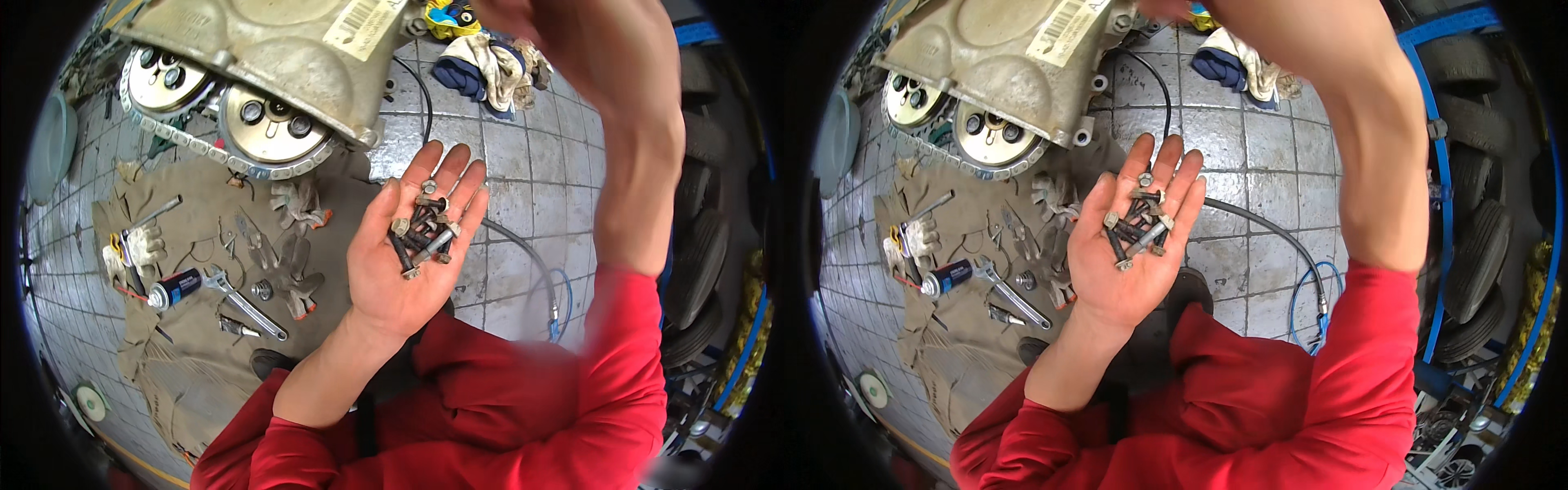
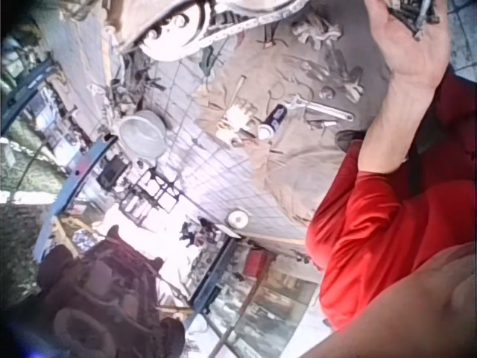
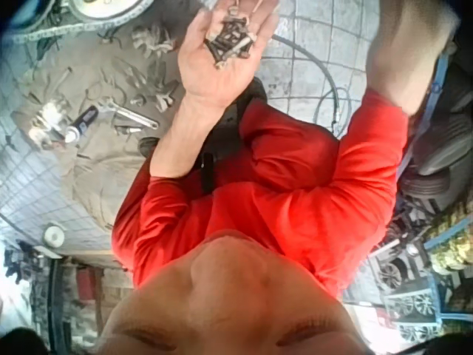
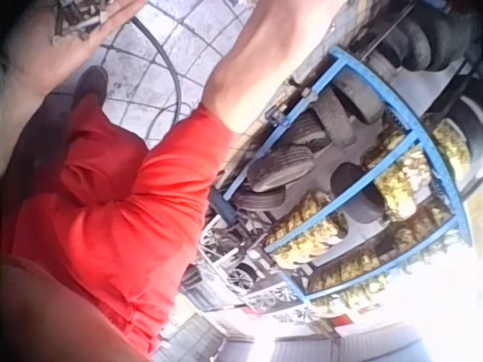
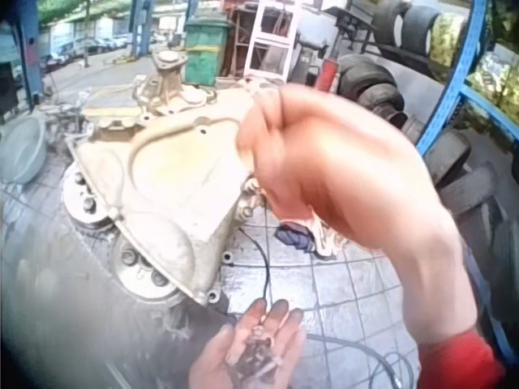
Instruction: The person walks to a disassembled engine on the floor and begins inserting bolts into the engine block by hand. They continue to thread multiple bolts into various holes on the engine casing throughout the clip.
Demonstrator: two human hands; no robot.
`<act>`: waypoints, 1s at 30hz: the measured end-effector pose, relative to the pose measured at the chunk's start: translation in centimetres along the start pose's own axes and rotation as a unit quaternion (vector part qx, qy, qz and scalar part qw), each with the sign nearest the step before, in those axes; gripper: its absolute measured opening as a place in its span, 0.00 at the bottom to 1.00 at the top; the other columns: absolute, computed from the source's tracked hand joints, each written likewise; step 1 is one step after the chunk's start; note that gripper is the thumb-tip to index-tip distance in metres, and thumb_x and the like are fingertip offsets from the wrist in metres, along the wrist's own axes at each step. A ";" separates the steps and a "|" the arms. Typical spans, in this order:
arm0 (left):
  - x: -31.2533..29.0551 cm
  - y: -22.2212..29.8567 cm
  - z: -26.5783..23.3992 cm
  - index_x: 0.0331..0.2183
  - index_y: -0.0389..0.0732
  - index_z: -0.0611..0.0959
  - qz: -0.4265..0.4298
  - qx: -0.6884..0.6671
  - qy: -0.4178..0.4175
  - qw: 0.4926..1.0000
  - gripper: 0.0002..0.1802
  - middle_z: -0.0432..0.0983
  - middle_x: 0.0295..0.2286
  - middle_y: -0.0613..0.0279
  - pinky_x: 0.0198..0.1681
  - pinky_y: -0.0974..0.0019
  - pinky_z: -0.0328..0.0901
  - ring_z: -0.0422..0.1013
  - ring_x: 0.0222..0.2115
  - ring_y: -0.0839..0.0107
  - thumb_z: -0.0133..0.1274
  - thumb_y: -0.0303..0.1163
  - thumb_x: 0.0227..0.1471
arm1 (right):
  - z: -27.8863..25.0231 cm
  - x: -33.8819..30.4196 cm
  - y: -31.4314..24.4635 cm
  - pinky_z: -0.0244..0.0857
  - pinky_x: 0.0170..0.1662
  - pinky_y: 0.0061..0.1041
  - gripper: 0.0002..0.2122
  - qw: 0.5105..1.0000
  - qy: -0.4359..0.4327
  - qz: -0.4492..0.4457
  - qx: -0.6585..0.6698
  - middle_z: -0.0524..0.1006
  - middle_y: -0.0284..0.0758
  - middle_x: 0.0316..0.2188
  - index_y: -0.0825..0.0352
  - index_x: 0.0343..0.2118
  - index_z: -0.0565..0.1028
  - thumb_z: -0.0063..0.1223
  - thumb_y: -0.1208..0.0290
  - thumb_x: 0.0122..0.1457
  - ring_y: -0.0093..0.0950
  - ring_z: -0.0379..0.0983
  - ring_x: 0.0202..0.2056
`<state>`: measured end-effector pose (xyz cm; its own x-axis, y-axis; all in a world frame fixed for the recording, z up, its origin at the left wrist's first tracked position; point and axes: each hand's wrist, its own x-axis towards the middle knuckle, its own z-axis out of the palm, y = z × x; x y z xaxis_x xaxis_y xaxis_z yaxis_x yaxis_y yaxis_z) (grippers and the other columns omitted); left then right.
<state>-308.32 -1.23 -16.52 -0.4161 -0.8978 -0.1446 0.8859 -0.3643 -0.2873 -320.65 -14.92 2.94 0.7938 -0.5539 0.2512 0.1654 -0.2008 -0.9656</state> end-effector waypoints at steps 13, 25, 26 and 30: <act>-0.7 0.0 1.9 0.64 0.40 0.71 0.037 0.054 0.014 0.998 0.29 0.72 0.56 0.57 0.58 0.60 0.60 0.67 0.55 0.66 0.40 0.47 0.73 | 1.7 -7.2 6.9 0.73 0.42 0.36 0.08 0.923 -0.098 0.126 -0.350 0.80 0.36 0.36 0.65 0.36 0.80 0.69 0.76 0.54 0.39 0.79 0.39; -0.9 0.6 0.8 0.66 0.41 0.68 0.030 -0.015 -0.026 0.999 0.29 0.72 0.58 0.55 0.57 0.57 0.64 0.69 0.55 0.61 0.40 0.47 0.73 | 1.9 -6.5 7.1 0.73 0.43 0.36 0.05 0.922 -0.109 0.126 -0.349 0.80 0.35 0.34 0.66 0.34 0.80 0.67 0.76 0.55 0.38 0.79 0.38; -0.9 0.6 0.8 0.66 0.41 0.68 0.028 -0.020 -0.028 0.999 0.29 0.72 0.58 0.55 0.57 0.57 0.64 0.69 0.55 0.61 0.40 0.46 0.73 | 2.0 -6.5 7.1 0.73 0.43 0.36 0.05 0.922 -0.109 0.125 -0.349 0.80 0.35 0.34 0.66 0.33 0.80 0.67 0.76 0.55 0.38 0.79 0.38; -1.1 0.7 0.6 0.65 0.40 0.69 0.018 -0.028 -0.019 0.999 0.27 0.72 0.58 0.51 0.57 0.55 0.67 0.70 0.57 0.58 0.39 0.45 0.73 | 2.0 -6.4 7.0 0.72 0.41 0.32 0.08 0.928 -0.098 0.130 -0.335 0.80 0.35 0.34 0.67 0.37 0.81 0.69 0.74 0.56 0.34 0.78 0.37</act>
<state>-307.06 -0.65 -15.97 -0.3748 -0.9192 -0.1206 0.8871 -0.3178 -0.3348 -323.41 -11.19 -5.52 0.8583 -0.5089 -0.0656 -0.3953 -0.5744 -0.7168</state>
